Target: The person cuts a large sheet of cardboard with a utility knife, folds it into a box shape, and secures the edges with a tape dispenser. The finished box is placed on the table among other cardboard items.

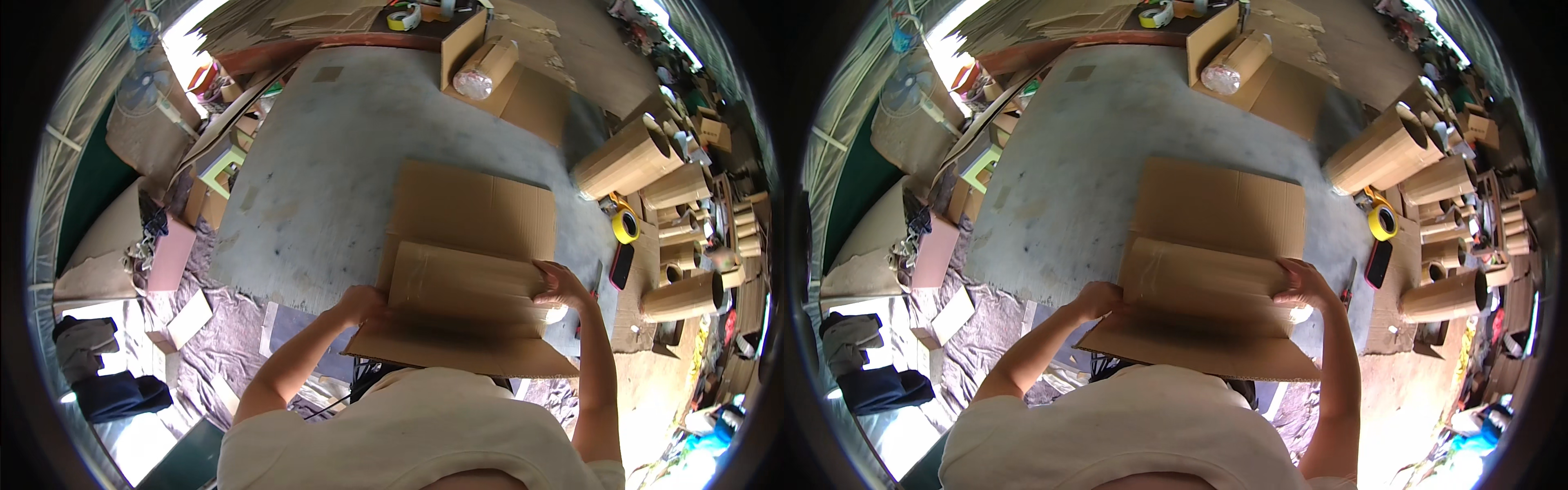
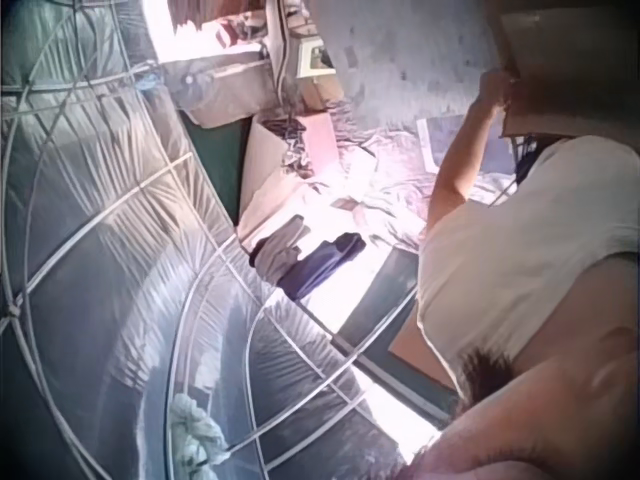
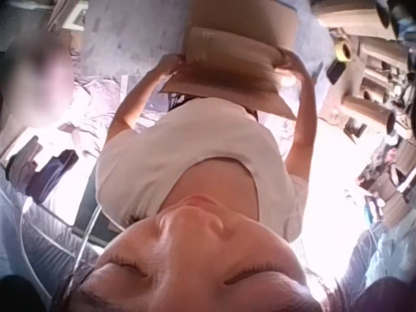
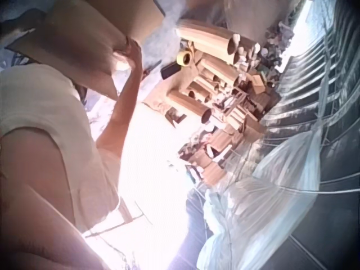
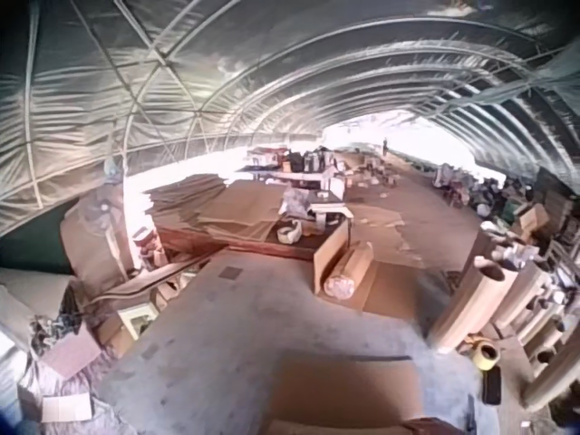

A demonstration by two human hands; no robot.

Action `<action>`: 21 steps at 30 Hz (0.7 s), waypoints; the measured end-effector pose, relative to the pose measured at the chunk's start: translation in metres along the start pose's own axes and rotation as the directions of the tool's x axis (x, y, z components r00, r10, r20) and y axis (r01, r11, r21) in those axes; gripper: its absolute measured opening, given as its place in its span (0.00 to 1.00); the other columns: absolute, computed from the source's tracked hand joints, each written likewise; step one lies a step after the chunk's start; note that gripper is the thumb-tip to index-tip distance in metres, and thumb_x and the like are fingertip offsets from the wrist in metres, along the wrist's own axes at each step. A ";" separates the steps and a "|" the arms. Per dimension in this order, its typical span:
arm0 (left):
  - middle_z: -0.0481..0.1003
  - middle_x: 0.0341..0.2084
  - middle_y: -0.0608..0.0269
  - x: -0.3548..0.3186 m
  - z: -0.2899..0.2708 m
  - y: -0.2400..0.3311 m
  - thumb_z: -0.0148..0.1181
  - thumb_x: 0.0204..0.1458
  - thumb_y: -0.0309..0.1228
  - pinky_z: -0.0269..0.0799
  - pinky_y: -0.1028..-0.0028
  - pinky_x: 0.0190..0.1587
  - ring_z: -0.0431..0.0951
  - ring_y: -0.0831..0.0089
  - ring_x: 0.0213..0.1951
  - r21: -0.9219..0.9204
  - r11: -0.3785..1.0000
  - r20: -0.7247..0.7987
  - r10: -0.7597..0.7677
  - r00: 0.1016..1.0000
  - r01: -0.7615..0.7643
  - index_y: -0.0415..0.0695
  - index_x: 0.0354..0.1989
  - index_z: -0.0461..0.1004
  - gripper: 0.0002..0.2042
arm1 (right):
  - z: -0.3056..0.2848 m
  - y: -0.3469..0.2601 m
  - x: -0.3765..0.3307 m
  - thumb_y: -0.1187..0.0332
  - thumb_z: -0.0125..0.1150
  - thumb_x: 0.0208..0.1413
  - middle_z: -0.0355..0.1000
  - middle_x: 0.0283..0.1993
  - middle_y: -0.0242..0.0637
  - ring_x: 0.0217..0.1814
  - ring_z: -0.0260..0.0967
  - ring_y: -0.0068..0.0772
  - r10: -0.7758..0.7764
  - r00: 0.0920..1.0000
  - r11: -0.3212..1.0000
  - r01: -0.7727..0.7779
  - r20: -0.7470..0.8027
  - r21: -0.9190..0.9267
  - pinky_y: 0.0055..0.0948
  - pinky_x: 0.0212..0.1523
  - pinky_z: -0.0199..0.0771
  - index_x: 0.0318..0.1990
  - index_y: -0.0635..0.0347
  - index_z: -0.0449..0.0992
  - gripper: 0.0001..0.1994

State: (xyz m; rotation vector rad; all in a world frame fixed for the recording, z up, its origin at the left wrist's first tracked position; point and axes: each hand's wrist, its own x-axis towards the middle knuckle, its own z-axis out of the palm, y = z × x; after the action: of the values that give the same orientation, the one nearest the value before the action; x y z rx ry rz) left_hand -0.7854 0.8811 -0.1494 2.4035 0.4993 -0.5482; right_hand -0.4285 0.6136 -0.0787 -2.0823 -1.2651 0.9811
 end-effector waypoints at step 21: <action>0.77 0.30 0.61 0.035 -0.053 0.213 0.63 0.46 0.36 0.68 0.77 0.41 0.76 0.75 0.35 -0.617 0.712 -0.343 0.140 0.929 -0.335 0.37 0.39 0.74 0.17 | -0.001 -0.088 -0.058 0.66 0.58 0.53 0.67 0.18 0.27 0.19 0.64 0.16 -0.022 0.992 0.798 0.094 -0.128 0.595 0.18 0.20 0.64 0.32 0.63 0.74 0.09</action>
State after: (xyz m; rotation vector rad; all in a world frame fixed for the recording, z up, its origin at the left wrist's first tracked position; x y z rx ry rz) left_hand -0.6419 0.7656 -0.0255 1.7913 0.3949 0.0971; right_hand -0.4922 0.5996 0.0045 -1.5610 -0.8036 1.0480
